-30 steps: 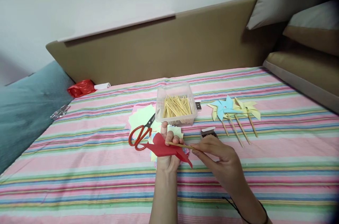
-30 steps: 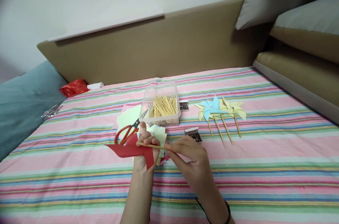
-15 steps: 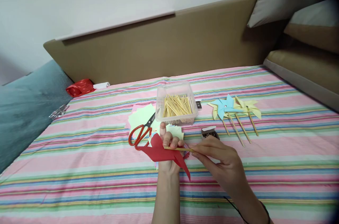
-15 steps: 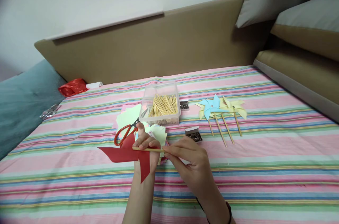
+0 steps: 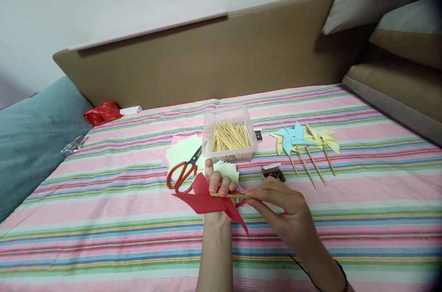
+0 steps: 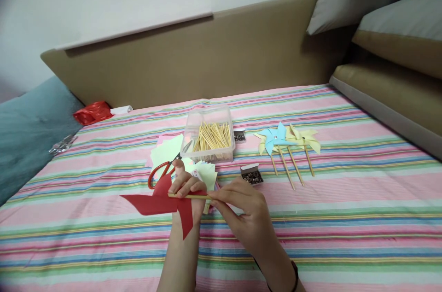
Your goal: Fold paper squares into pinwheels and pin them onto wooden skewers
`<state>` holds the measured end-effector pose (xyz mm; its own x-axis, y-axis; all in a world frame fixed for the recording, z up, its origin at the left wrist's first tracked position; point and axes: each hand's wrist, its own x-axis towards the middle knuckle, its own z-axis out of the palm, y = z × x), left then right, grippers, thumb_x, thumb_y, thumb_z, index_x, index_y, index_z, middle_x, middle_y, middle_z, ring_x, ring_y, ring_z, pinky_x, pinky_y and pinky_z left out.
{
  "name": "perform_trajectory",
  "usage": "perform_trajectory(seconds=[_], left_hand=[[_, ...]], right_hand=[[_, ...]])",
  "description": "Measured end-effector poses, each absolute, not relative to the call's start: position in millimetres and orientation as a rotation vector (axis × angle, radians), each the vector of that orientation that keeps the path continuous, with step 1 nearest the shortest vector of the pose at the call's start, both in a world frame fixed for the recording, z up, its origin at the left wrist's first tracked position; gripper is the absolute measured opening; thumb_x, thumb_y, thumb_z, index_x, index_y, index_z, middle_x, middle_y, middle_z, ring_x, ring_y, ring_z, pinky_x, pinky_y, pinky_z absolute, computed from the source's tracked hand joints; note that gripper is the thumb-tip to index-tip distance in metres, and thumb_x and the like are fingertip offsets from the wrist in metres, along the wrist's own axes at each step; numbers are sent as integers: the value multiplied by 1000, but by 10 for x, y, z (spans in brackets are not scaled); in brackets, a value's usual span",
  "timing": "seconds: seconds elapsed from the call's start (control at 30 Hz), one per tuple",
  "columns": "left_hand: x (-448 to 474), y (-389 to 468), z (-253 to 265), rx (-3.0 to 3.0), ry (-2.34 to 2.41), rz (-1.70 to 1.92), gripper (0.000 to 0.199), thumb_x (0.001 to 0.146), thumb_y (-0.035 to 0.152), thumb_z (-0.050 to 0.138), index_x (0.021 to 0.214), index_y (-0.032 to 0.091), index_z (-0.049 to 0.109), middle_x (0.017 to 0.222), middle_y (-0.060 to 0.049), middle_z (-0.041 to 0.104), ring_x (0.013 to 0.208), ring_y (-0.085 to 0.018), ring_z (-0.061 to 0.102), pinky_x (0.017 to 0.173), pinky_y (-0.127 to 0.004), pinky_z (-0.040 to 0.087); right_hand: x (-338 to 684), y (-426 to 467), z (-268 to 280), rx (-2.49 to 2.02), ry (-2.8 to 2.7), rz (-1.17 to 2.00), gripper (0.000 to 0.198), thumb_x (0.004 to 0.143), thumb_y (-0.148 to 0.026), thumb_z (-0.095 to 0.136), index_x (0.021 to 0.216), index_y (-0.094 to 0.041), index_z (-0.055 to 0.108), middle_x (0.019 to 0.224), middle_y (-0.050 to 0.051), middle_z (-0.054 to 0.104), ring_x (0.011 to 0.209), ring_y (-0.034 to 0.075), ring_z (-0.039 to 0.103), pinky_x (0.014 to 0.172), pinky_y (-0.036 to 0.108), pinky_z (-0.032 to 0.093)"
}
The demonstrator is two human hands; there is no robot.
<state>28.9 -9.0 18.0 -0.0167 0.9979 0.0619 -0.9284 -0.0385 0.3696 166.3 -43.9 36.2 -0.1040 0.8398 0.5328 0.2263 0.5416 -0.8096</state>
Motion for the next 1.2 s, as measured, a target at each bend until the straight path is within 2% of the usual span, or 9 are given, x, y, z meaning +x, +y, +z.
perform_trajectory(seconds=[0.13,0.27,0.43,0.53,0.63,0.73,0.83,1.07,1.2], left_hand=[[307,-114,260,316,198,1548,59,66,21,80,117,33,53,51,14,44,45,-1,45,58,-13,42],[300,-104,271,323,196,1540,55,66,23,80,114,29,54,57,14,49,48,0,48,61,-12,44],[276,-59,290,377,373,1667,60,54,24,87,107,25,60,69,9,59,61,-3,57,72,-16,47],[285,-48,336,480,542,1699,57,57,21,84,109,27,60,81,3,66,78,-12,63,80,-24,47],[310,-48,382,518,644,1721,52,62,19,80,109,26,59,88,0,67,83,-13,64,84,-26,47],[319,-37,399,486,674,1744,35,68,26,76,99,23,60,87,0,65,86,-13,63,84,-26,47],[305,-4,375,505,705,1724,23,72,31,72,85,19,58,80,1,62,80,-12,62,74,-23,49],[322,43,312,597,897,1613,39,68,28,75,97,23,50,89,1,64,73,-10,63,64,-20,47],[375,29,354,673,881,1579,47,65,21,77,104,22,51,90,-1,65,83,-14,66,74,-24,50]], right_hand=[[1654,-432,362,-917,-1627,659,22,82,-10,61,96,-24,70,78,3,70,73,18,61,67,33,48],[1665,-430,356,-933,-1632,659,22,82,-9,60,97,-23,67,80,4,68,75,18,61,67,32,49],[1720,-407,285,-1005,-1677,701,15,82,-15,60,91,-23,69,81,4,70,76,20,62,69,34,49],[1727,-393,233,-1094,-1691,799,10,81,-20,63,85,-23,72,79,4,71,73,19,62,64,31,48],[1703,-393,203,-1195,-1638,947,8,79,-24,66,79,-23,74,76,3,72,66,17,60,54,27,43],[1685,-398,187,-1250,-1508,1113,10,77,-30,68,77,-22,75,78,3,74,63,16,59,53,27,41],[1697,-392,176,-1258,-1386,1275,14,77,-34,67,76,-22,75,78,3,74,68,18,62,58,27,44],[1751,-374,131,-1207,-1251,1401,13,76,-34,69,76,-22,74,77,2,74,73,17,65,66,25,48],[1752,-379,69,-1257,-1280,1355,15,73,-35,71,75,-20,74,77,4,74,71,19,64,65,27,48]])
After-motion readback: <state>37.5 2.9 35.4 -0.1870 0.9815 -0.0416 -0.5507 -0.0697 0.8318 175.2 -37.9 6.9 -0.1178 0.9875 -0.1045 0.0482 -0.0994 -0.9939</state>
